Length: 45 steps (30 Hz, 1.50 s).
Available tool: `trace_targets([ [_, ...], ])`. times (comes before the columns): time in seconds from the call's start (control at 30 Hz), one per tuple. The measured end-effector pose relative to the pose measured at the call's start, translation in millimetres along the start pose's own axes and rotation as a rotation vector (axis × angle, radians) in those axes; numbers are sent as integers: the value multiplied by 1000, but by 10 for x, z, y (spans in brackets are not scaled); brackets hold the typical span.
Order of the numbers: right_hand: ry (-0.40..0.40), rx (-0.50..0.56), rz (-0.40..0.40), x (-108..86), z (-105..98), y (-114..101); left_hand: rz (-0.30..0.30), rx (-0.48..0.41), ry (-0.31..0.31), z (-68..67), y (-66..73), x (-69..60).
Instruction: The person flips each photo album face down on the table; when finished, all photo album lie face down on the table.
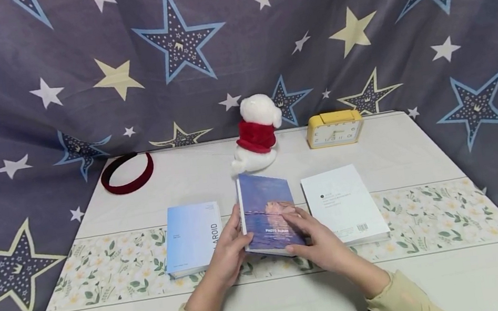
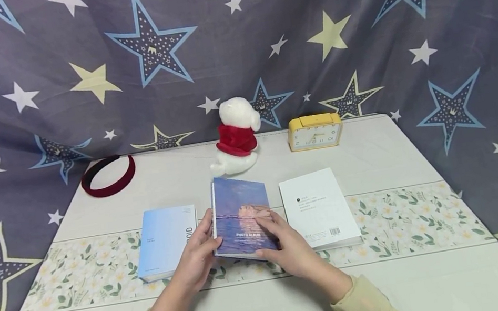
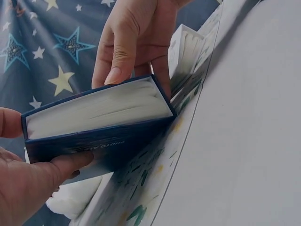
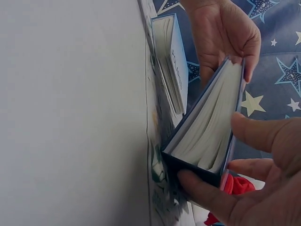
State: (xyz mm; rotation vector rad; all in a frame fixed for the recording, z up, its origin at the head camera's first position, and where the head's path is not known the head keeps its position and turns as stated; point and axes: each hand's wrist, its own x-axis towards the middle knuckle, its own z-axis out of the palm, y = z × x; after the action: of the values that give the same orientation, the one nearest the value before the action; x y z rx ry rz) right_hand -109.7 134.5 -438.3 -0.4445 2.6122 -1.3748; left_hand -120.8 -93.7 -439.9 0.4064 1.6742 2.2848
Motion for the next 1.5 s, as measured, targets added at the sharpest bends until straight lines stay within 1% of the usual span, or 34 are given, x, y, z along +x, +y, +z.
trace_targets([
  [0.07,1,-23,7,-7,-9,0,-19,9,11,-3,-2,-2],
  [0.17,4,-49,7,-16,-23,-5,-49,49,25,-8,-13,-9],
  [0.33,9,-82,0,-23,-35,-3,-87,163,35,-22,-78,2],
  [0.63,20,-150,-14,-42,-61,-7,-87,407,87,-29,-178,21],
  [0.7,18,-161,-7,-48,-66,-17,-89,479,97,-28,-197,13],
  [0.73,18,-167,0,-47,-66,-23,-83,532,99,-26,-203,6],
  [0.87,23,-201,31,-45,-56,-43,-90,786,120,-16,-219,-28],
  [0.93,33,-228,32,-40,-40,-52,-92,903,125,-6,-215,-45],
  [0.97,40,-245,28,-39,-29,-57,-93,944,125,1,-213,-53],
  [1.03,68,-272,4,-37,-1,-73,-90,1007,125,15,-196,-66],
  [1.1,105,-291,-35,-28,34,-94,-72,1058,129,25,-170,-78],
  [1.2,154,-294,-96,1,94,-138,-41,1114,148,18,-117,-91],
  [1.27,158,-286,-129,32,139,-168,-24,1141,172,-5,-71,-105],
  [1.37,119,-262,-174,82,211,-217,-16,1166,214,-73,5,-137],
  [1.5,11,-185,-218,159,320,-269,-19,1206,278,-209,86,-196],
])
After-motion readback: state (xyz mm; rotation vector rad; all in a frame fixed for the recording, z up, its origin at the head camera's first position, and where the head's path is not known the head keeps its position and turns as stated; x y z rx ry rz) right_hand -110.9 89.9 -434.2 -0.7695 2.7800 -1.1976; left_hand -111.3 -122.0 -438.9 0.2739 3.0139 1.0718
